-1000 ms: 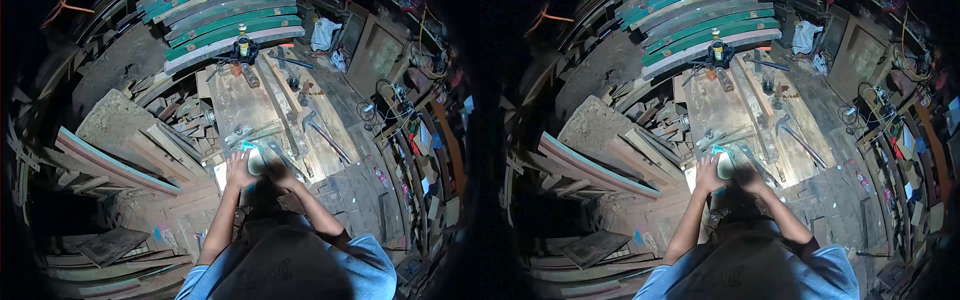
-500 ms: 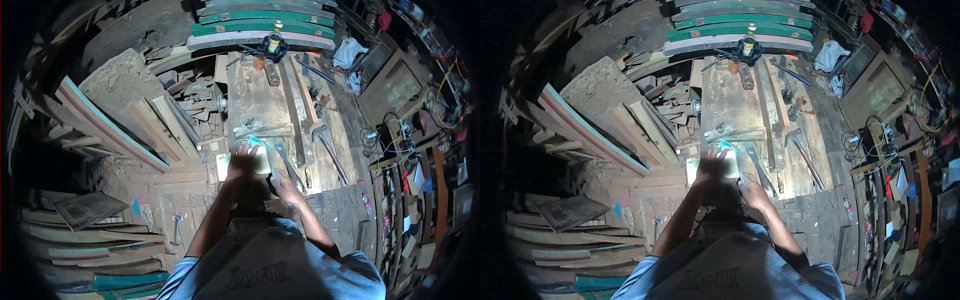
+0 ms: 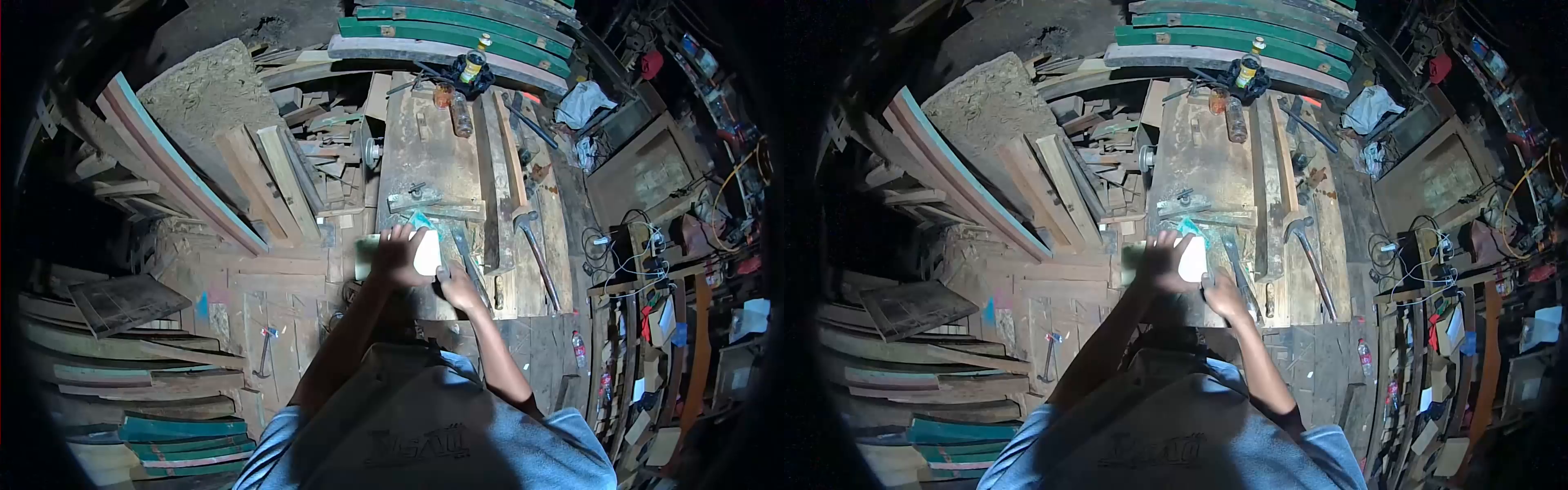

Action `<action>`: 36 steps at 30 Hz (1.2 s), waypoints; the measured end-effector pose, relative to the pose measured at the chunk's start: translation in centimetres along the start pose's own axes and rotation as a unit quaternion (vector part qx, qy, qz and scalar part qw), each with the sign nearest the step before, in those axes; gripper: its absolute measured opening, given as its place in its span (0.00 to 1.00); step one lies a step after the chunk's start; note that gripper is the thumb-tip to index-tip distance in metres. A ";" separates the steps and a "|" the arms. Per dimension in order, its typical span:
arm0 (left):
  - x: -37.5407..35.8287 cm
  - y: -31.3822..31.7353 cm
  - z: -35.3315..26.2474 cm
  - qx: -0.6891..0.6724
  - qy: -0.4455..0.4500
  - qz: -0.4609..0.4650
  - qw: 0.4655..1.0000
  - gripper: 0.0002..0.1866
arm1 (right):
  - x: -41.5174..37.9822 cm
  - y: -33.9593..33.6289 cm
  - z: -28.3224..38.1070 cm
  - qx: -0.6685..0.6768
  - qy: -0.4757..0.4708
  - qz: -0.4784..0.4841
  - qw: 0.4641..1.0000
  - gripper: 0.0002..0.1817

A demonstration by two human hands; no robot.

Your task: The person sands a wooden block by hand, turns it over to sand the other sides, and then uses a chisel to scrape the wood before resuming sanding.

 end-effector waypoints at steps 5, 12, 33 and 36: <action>-0.1 -1.1 0.0 0.040 0.038 -0.048 0.997 0.58 | -3.7 0.3 -0.8 0.020 -0.065 -0.032 0.997 0.32; 0.4 -0.8 -0.1 0.020 0.027 -0.045 0.998 0.58 | -0.7 0.3 0.0 -0.028 -0.002 -0.054 0.998 0.39; -0.5 0.6 1.0 0.024 0.041 -0.047 0.998 0.61 | -3.1 0.7 -0.7 0.014 -0.014 -0.020 1.000 0.32; -0.7 0.6 1.2 0.036 0.065 -0.108 0.991 0.61 | -4.5 0.5 -0.1 0.010 -0.035 -0.042 0.998 0.31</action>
Point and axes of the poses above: each hand's wrist, its own x-axis towards the middle knuckle, its own y-axis out of the palm, z = x × y, the point moved 4 cm from there along x, towards the middle knuckle, and after that the axes turned 9 degrees about -z, right-handed, at the moved point
